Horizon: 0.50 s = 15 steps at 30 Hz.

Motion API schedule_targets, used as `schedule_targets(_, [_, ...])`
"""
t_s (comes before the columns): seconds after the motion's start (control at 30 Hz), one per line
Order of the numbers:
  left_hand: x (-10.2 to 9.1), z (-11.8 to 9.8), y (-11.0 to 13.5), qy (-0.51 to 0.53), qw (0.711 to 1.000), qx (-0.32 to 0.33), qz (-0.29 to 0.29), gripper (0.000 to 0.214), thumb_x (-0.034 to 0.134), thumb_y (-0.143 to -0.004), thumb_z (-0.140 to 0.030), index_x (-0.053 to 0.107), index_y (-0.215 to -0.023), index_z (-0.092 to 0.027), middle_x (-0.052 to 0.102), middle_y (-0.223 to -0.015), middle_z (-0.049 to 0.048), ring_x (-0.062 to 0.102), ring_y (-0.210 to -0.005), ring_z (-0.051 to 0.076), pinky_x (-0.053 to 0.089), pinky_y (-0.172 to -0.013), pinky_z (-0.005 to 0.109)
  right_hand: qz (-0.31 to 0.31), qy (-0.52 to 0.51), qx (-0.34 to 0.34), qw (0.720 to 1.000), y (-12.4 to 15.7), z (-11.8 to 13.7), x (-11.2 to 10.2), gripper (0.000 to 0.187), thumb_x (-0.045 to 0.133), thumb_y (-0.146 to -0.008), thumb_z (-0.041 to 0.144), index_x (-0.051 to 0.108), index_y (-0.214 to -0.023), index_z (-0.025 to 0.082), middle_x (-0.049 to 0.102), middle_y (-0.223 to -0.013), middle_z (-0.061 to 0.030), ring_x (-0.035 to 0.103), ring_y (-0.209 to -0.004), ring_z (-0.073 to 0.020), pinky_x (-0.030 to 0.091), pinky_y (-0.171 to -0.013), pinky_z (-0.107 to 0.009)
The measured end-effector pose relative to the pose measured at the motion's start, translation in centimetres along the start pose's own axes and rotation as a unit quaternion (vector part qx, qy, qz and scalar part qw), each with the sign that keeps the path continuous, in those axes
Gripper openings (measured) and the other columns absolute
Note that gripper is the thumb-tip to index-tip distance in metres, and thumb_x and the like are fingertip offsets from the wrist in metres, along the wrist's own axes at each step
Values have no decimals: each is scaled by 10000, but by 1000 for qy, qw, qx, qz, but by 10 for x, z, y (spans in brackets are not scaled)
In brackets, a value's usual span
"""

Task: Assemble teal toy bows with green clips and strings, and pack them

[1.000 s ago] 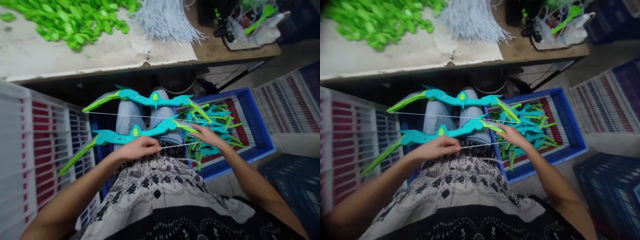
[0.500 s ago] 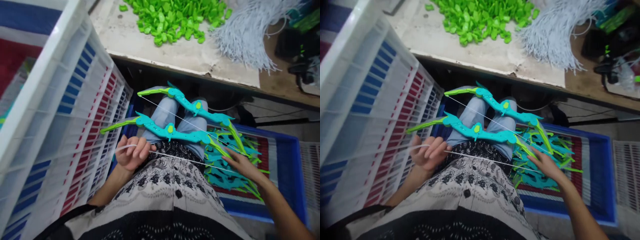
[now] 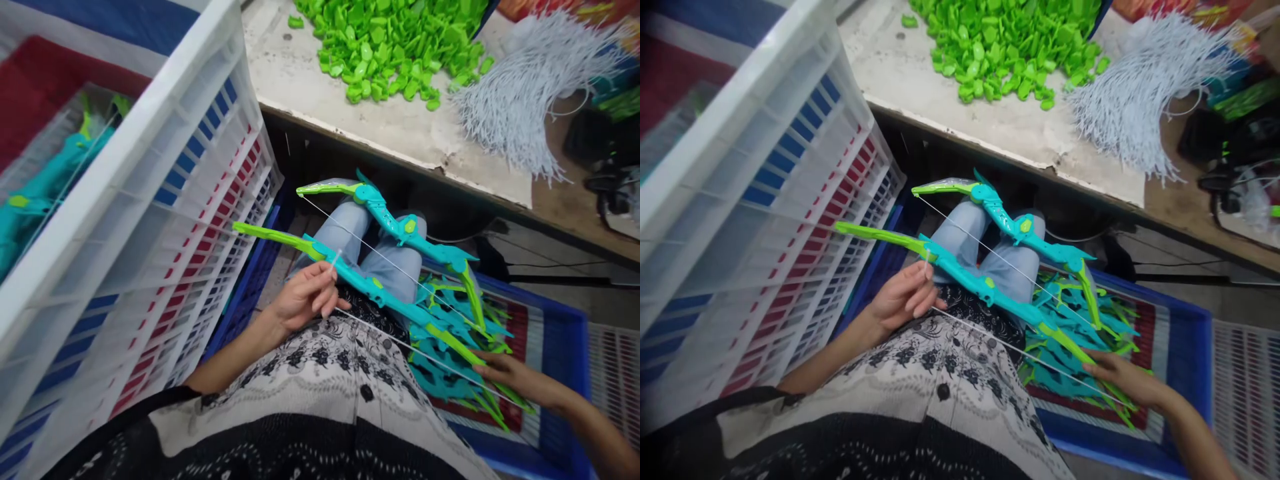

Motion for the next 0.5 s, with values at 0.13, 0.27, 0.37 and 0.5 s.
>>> schedule_targets(0.13, [1, 7, -3, -7, 1000, -19, 17, 137, 625, -832, -285, 564, -828, -162, 459, -405, -78, 506, -417, 89, 529, -731, 345, 130, 19, -8, 991, -16, 3, -13, 504, 559, -658, 603, 743, -956, 240, 734, -941, -100, 693, -866, -323, 567, -768, -402])
schedule_targets(0.27, [-3, 4, 0, 7, 1000, 5, 2, 174, 692, -768, -261, 562, -769, -144, 551, -563, -15, 554, -551, 111, 489, -669, 299, -106, 46, -158, 981, -48, 107, -37, 564, 491, -799, 568, 625, -1177, 172, 670, -1117, -136, 643, -998, -312, 505, -887, -467])
schedule_targets(0.37, [-2, 4, 2, 6, 1000, -3, 17, 137, 661, -793, -247, 580, -770, -139, 397, -468, -62, 388, -425, 60, 374, -502, 215, -205, 3, -388, 899, -80, 231, -28, 388, 477, -886, 426, 602, -1178, 203, 647, -1116, -112, 598, -1042, -251, 476, -932, -428])
schedule_targets(0.5, [3, 4, 3, -14, 1000, 4, 14, 127, 644, -805, -262, 593, -782, -147, 373, -443, -70, 348, -395, 62, 356, -476, 225, -163, 13, -543, 824, -126, 374, 24, 565, 672, -775, 313, 499, -1296, 177, 535, -1255, -155, 491, -1159, -295, 411, -988, -477])
Point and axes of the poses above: each hand's wrist, its own y-axis away from the middle knuckle, its own x-axis out of the palm, z = x × y, the point moved 1 cm from there along -y, towards the middle knuckle
